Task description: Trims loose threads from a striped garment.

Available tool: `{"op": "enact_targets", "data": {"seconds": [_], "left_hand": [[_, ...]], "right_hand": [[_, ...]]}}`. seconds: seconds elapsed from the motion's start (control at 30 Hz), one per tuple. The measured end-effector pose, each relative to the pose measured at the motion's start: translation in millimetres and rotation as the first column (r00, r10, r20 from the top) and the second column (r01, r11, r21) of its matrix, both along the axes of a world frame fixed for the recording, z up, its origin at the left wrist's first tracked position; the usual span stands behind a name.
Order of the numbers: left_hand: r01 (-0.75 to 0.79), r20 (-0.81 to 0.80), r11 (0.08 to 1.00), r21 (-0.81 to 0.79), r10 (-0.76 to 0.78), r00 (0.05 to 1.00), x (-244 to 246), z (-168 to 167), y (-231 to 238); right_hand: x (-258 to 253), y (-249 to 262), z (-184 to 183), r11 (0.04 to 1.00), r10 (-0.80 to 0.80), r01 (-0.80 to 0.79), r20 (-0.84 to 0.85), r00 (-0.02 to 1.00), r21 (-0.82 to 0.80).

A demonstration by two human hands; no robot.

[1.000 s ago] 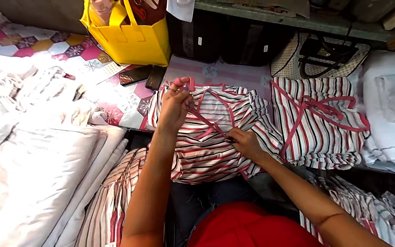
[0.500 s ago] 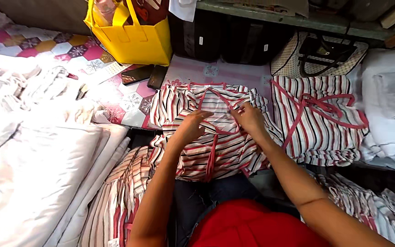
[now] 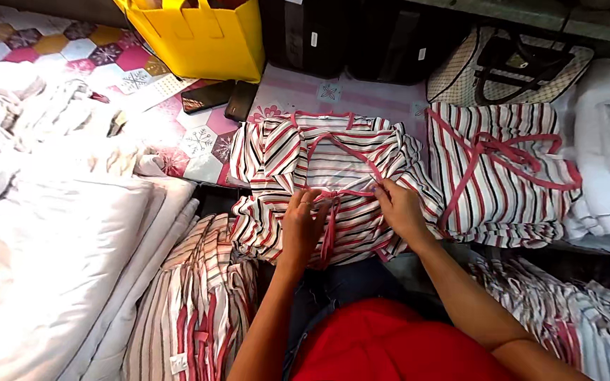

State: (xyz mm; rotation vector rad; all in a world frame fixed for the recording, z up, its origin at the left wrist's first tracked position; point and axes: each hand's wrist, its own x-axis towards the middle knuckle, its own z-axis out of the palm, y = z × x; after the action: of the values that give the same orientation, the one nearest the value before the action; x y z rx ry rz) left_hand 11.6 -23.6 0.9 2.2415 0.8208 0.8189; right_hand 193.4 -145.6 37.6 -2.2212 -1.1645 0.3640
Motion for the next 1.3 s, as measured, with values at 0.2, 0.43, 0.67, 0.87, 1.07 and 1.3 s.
{"op": "enact_targets", "data": {"seconds": [0.2,0.43,0.67,0.87,1.07,1.3], "left_hand": [[0.031,-0.127,0.999,0.025,-0.028,0.991,34.3,-9.1,3.8],[0.061,-0.176,0.994,0.091,-0.044,0.983,-3.9,-29.4,-30.4],[-0.023,-0.203,0.995,-0.093,0.004,0.979,39.4,6.2,-11.2],[-0.060,-0.036,0.990,-0.124,0.056,0.998,36.9,-38.7,-12.2],[-0.017,0.171,0.953,-0.302,0.072,0.983,24.3,-46.9,-21.2],[0.322,-0.047,0.745,-0.585,-0.427,0.903,-48.8,-23.4,-16.4]], "right_hand": [[-15.2,15.4,-22.2,0.982,0.163,-0.180,-0.228,0.960,-0.053],[-5.9,-6.6,-17.6,0.968,0.146,-0.217,-0.415,0.898,-0.129],[-5.4,14.7,-15.7,0.990,0.045,-0.067,-0.172,0.984,-0.123],[-12.9,-0.3,-57.7,0.999,0.048,-0.049,0.041,0.998,0.022],[-19.9,-5.3,-69.4,0.991,0.065,-0.084,0.177,0.982,0.100],[-2.3,-18.1,-31.8,0.993,0.074,-0.104,-0.403,0.912,-0.051]]}}
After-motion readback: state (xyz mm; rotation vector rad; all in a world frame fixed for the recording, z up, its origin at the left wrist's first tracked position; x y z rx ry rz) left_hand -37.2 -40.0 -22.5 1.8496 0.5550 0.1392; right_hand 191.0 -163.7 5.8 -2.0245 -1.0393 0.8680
